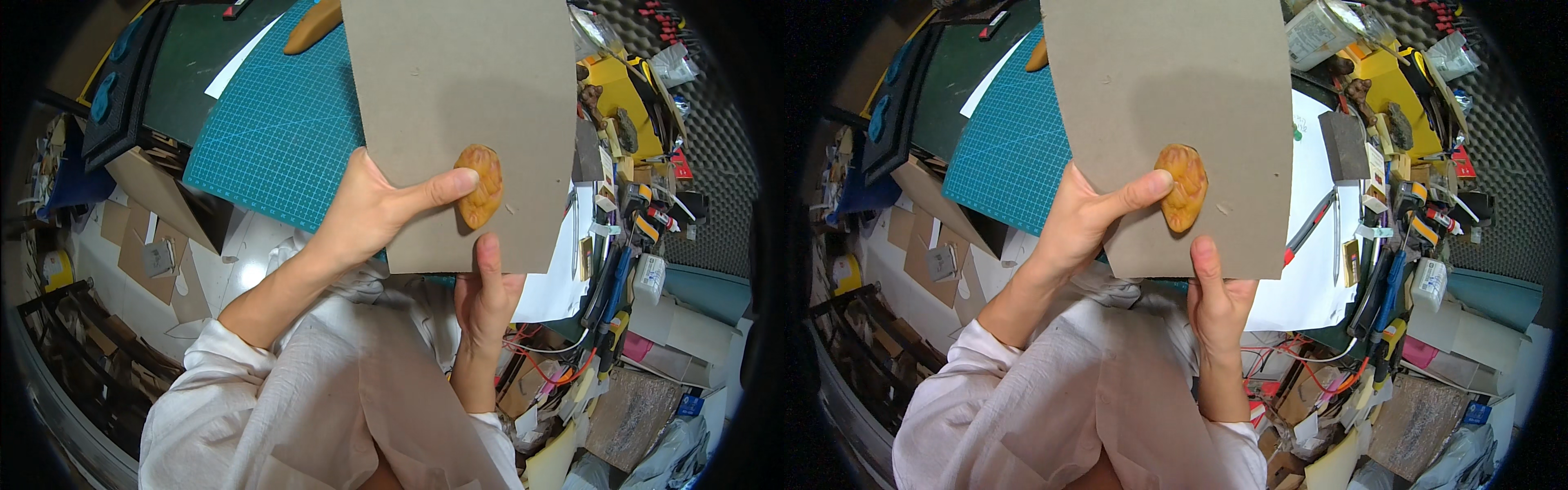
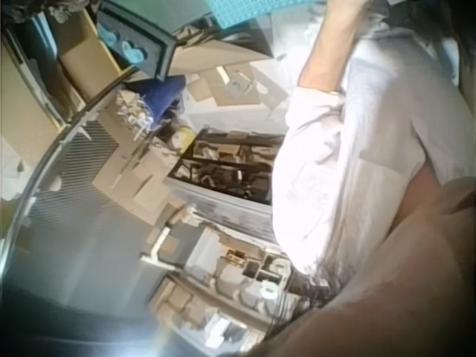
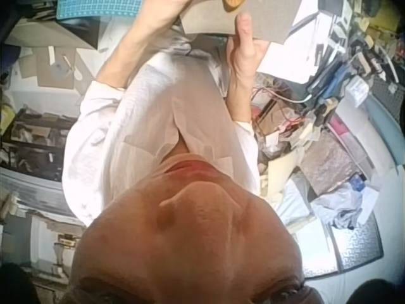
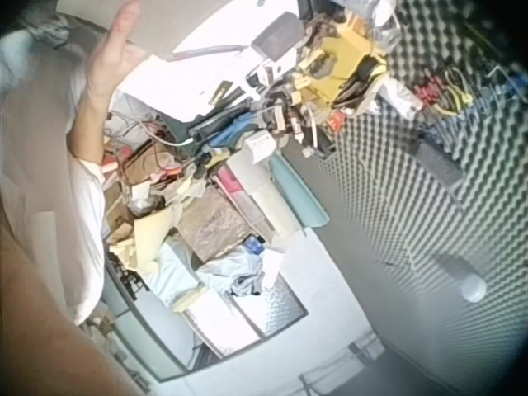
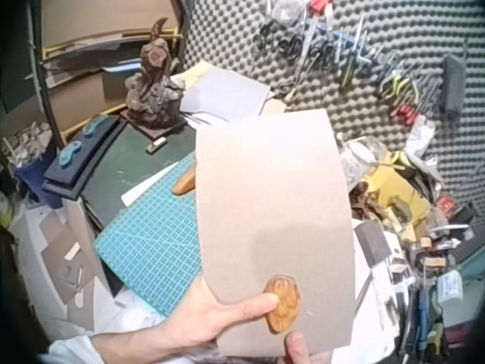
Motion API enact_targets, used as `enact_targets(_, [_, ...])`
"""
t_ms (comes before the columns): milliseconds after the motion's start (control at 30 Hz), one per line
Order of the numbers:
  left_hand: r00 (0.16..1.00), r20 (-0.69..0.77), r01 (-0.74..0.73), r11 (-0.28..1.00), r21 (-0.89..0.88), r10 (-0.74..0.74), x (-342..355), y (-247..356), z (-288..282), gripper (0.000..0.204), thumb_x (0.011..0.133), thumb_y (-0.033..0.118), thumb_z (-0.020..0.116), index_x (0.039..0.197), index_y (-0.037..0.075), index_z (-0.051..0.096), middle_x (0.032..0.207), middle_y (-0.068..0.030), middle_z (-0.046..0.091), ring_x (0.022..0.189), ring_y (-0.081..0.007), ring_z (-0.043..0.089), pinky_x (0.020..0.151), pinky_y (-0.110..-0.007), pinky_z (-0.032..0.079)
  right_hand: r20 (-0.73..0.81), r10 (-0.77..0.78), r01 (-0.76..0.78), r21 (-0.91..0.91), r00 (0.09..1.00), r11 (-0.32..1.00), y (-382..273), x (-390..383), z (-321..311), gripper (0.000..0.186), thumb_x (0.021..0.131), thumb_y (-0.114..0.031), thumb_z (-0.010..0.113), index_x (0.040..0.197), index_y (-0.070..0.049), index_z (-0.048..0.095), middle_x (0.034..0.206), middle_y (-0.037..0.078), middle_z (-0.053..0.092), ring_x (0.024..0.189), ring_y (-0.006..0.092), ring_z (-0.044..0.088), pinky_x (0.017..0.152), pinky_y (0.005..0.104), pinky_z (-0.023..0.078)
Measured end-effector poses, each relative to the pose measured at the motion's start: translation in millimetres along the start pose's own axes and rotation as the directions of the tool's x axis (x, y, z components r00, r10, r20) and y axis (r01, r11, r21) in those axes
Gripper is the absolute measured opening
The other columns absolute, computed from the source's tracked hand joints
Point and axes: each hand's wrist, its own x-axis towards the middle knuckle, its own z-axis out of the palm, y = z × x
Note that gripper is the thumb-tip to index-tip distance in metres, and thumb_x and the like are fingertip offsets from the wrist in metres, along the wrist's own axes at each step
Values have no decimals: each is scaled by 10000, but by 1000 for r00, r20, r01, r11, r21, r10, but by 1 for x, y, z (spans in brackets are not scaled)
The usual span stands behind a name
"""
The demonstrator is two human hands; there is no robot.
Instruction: The person holds a small orange clay piece against a gray board and uses a craft knife to carve and shape it. They repeatedly rotate the clay, refine the edges, and remove small shavings while working over a green cutting mat in a cluttered workshop.
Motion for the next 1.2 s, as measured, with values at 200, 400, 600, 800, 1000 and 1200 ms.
enact_targets(200, [1000,3,1,1000,10,-1,0,0,0,526,798,141,760,1215,-37,494,1107,-120,607,998,-168,599,875,-311,490,-3,0,0,4,1000,1000,0,-1,0,521,907,-35,622,1367,-7,380,1324,100,480,1190,190,480,1027,341,369])
enact_targets(400, [1000,-8,14,1000,11,-14,-1,0,0,531,791,118,750,1222,-39,483,1106,-122,601,999,-173,601,878,-315,488,-12,2,-3,-38,1000,999,1,-3,-2,513,903,-64,644,1348,3,399,1301,94,488,1172,173,480,1012,320,372])
enact_targets(600, [996,-48,-74,997,16,75,-12,0,1,362,801,170,761,1053,-40,607,953,-88,663,842,-133,630,742,-279,519,-22,31,-32,-59,999,998,-2,-17,5,470,910,-112,651,1306,8,429,1227,70,514,1103,146,500,946,279,401])
enact_targets(800, [997,-65,46,988,149,-37,-54,4,-14,500,801,101,718,1228,-19,486,1113,-107,590,986,-173,596,869,-318,479,-157,152,-172,-120,976,978,12,-61,7,290,906,-101,656,1158,-25,536,1058,13,579,946,94,542,827,244,437])
enact_targets(1000, [973,-225,62,994,89,-40,-95,3,-25,365,821,141,742,1099,-29,580,994,-89,643,920,-143,604,789,-289,496,16,208,-207,-55,978,977,34,-91,10,269,896,-53,637,1147,-22,547,1054,14,582,943,92,545,820,244,443])
enact_targets(1200, [927,-343,196,975,100,-151,-128,-12,-43,364,835,136,730,1116,-39,577,1013,-92,642,926,-142,606,797,-293,498,-13,296,-296,-72,955,953,53,-112,15,237,900,-34,611,1130,-17,556,1060,16,584,927,92,549,799,239,449])
